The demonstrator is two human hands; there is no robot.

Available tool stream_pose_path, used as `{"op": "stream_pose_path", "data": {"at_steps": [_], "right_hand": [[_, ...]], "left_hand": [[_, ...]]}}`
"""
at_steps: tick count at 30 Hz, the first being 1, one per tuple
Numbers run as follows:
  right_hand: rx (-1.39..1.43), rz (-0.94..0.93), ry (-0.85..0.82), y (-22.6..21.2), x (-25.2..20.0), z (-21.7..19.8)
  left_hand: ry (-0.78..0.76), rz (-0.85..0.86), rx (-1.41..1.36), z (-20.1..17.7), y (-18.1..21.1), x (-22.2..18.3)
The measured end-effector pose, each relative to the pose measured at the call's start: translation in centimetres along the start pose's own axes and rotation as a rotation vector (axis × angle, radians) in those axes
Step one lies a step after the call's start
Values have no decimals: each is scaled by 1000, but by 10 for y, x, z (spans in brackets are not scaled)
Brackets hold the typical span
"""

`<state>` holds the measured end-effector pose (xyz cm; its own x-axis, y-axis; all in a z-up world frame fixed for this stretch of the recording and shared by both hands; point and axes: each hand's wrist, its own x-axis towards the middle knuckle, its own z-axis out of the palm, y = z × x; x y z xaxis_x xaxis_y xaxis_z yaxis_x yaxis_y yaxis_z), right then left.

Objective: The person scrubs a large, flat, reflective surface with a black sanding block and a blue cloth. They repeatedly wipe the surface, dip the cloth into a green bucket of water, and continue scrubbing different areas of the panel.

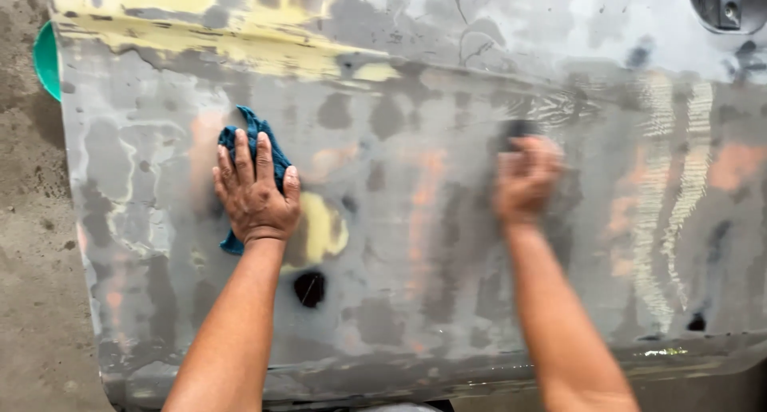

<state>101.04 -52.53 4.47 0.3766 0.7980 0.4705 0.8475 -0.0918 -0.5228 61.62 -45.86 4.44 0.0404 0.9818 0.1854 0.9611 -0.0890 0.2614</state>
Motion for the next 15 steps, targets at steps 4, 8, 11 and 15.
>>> {"op": "stream_pose_path", "data": {"at_steps": [4,8,11,15], "right_hand": [[-334,419,175,60,25,14],[-53,-123,-28,-73,13,91],[71,-347,-388,-141,-5,96],[18,-428,-349,-95,-2,69]], "left_hand": [[-9,-10,10,-3,1,-1],[-25,-4,31,-3,-4,2],[-50,14,34,-1,-2,-1],[-70,6,35,-2,-2,1]]}}
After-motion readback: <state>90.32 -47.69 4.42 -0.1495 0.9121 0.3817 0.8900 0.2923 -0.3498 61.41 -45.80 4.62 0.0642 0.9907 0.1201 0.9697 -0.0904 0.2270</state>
